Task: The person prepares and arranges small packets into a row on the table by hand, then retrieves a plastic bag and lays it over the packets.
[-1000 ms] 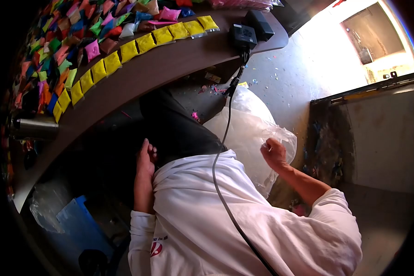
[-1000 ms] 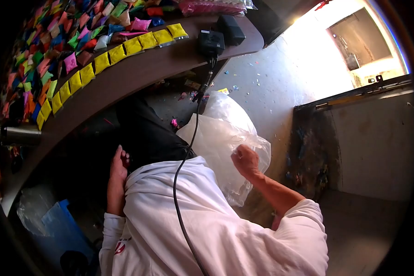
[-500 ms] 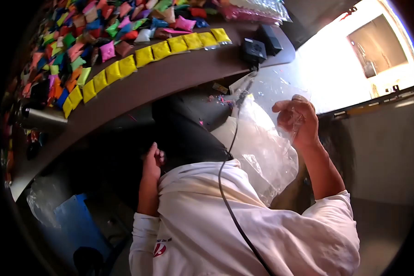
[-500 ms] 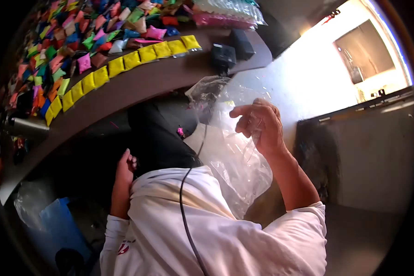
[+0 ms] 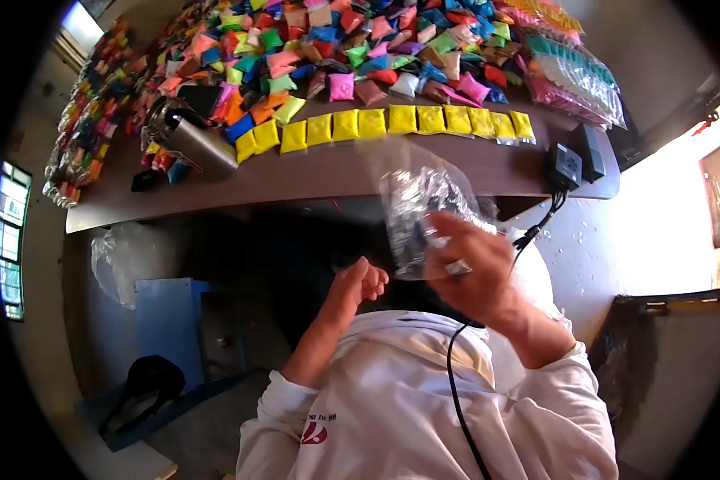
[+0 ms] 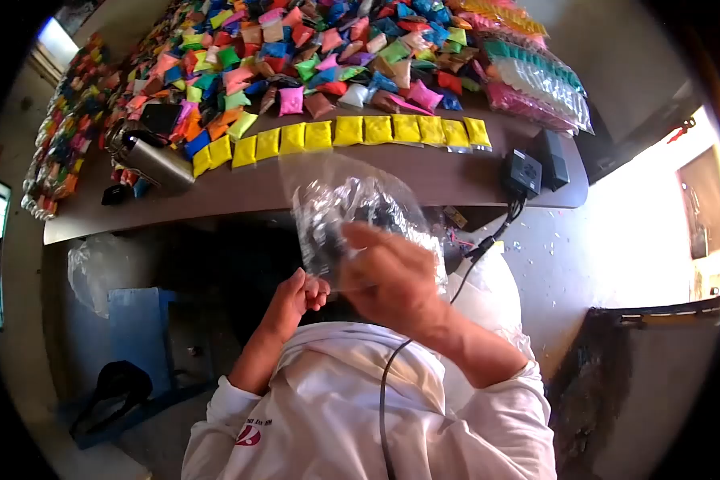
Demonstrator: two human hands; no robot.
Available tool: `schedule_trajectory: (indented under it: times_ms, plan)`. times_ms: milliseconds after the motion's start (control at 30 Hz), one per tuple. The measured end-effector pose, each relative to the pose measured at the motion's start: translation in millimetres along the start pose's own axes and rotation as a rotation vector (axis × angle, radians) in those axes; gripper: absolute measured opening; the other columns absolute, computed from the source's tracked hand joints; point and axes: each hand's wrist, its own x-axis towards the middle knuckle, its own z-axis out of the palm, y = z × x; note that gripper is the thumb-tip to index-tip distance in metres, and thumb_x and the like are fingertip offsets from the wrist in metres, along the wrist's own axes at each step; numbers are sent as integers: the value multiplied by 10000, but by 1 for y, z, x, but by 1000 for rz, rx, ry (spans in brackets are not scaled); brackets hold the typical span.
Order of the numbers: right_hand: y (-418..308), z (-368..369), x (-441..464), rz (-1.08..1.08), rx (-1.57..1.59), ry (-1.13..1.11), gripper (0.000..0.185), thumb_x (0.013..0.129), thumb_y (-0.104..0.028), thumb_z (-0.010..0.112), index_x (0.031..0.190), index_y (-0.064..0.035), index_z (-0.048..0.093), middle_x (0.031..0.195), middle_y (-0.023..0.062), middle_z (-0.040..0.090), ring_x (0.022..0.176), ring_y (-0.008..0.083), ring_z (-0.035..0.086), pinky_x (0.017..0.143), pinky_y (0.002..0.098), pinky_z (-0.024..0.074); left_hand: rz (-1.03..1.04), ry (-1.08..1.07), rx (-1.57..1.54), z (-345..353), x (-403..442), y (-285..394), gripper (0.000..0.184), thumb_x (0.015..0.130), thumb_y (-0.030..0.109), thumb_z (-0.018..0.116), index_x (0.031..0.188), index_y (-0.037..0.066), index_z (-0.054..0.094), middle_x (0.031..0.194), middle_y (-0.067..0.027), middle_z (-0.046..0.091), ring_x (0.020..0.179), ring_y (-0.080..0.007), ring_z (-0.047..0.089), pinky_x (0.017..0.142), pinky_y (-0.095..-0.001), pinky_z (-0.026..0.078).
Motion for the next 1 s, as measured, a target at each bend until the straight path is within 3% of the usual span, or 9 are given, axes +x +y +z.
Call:
schedule_trajectory:
  times_ms: [100,300,333,367,433,567,667,833,1000]
  plan:
    - [-10,34,-17,3,-116,-152,201,663,-70,735,688,-39,538,1035,171,625,799,272,657,674,336,544,181,-118,146,-3,-10,9,432,922,473,432,895,66,576,936,-66,596,779,-120,549,692,-263,443]
    - [-14,69,-57,-70,-86,-290,218,646,-99,723,806,-30,592,1176,179,540,986,316,591,755,357,529,82,60,-44,-8,-33,6,545,952,498,326,1241,50,441,1150,-68,533,1017,-201,536,910,-333,411]
    - [-14,73,-64,-39,-97,-292,214,655,-102,698,835,-28,610,1189,176,528,1030,324,569,778,368,523,149,118,200,-2,-42,12,561,961,504,286,1220,39,462,1168,-91,539,1039,-214,532,926,-343,405]
    - [-14,75,-71,-24,-92,-298,214,655,-102,698,835,-28,610,1189,176,528,1030,324,569,778,368,523,132,122,198,-9,-43,4,561,961,504,286,1220,39,462,1168,-91,539,1039,-214,532,926,-343,405]
    - [-11,76,-78,-88,-113,-401,200,685,-98,655,873,-34,627,1186,176,526,1037,329,563,790,382,519,11,86,-288,-20,-38,-3,575,952,518,307,1198,29,481,1150,-101,553,1032,-219,540,926,-334,411]
    - [-16,83,-91,-15,-85,-587,274,705,-114,630,967,-36,624,1197,172,498,1101,326,512,854,402,471,-48,166,-399,-25,-44,-21,534,943,509,356,1129,39,528,1094,-79,590,998,-200,565,880,-321,439]
    - [-14,84,-84,2,-47,-660,346,718,-155,638,1031,-15,601,1202,172,499,1105,312,499,879,399,436,-49,247,-320,-16,-42,-12,432,951,435,411,1079,47,549,990,-55,609,900,-142,564,801,-285,437]
    - [-5,78,-81,116,176,-809,332,725,-207,688,986,-15,620,1122,177,542,1043,331,529,891,403,424,-22,335,-62,-33,-37,-18,374,942,394,459,930,47,598,880,-70,633,767,-145,590,695,-270,467]
    - [26,46,-75,319,-8,-603,328,729,-193,705,995,-27,608,1125,177,574,1050,338,547,883,407,449,61,445,-16,-43,-40,-28,370,928,389,495,783,61,582,799,-87,641,688,-152,590,645,-277,470]
